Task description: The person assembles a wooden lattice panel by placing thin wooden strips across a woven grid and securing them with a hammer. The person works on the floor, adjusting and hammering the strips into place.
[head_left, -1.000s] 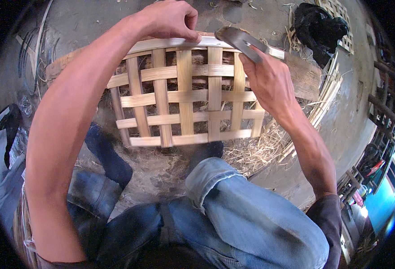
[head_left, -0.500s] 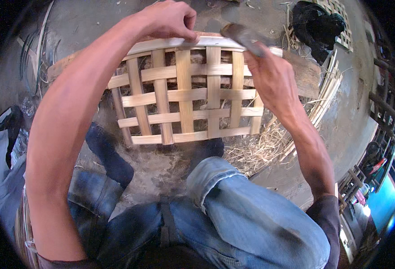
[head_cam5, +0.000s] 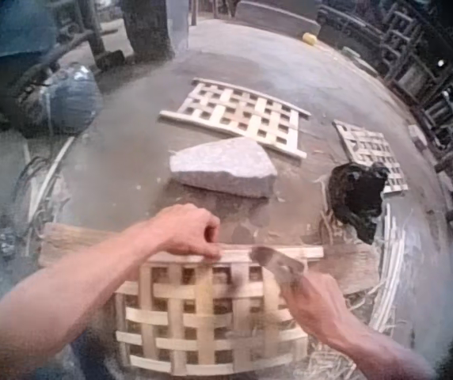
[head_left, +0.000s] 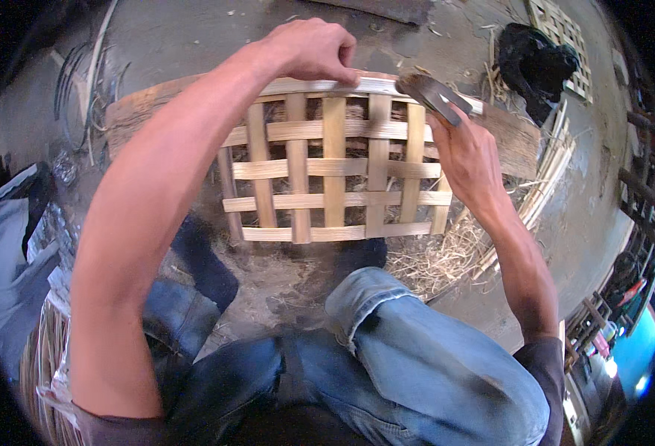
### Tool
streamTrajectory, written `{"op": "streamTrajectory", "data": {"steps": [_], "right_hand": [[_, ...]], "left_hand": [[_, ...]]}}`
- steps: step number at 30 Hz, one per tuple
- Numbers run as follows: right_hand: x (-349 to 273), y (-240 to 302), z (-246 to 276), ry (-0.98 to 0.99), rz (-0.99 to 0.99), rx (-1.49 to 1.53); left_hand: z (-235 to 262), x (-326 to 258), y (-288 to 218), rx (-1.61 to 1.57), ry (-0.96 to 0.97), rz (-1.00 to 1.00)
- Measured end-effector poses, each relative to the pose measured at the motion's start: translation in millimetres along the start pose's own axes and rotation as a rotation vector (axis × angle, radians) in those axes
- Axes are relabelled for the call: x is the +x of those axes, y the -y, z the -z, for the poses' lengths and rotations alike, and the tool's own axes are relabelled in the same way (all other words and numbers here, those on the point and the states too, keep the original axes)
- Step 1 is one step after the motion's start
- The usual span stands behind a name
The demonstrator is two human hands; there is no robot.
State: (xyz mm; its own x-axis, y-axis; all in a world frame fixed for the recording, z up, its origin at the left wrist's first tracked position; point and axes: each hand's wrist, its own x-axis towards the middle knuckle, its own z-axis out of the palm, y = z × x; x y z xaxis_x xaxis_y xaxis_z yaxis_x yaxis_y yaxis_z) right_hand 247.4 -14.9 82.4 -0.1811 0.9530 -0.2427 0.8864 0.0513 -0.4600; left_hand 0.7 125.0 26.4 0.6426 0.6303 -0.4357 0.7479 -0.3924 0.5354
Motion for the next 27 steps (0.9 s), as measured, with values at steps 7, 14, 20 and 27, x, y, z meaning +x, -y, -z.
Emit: {"op": "streamTrajectory", "data": {"steps": [7, 14, 20, 27], "right_hand": [[-7, -8, -8, -0.006, -0.033, -0.096], [-2, -9, 0, 0.082, -0.022, -0.112], [18, 44, 13, 0.151, 0.176, 0.060], [50, 63, -20, 0.168, 0.315, -0.109]], "left_hand": [[25, -8, 40, -0.166, 0.012, -0.134], [21, -70, 79, -0.014, 0.037, -0.002], [16, -66, 80, 0.046, 0.088, 0.098], [22, -68, 68, 0.079, 0.023, 0.105]]}}
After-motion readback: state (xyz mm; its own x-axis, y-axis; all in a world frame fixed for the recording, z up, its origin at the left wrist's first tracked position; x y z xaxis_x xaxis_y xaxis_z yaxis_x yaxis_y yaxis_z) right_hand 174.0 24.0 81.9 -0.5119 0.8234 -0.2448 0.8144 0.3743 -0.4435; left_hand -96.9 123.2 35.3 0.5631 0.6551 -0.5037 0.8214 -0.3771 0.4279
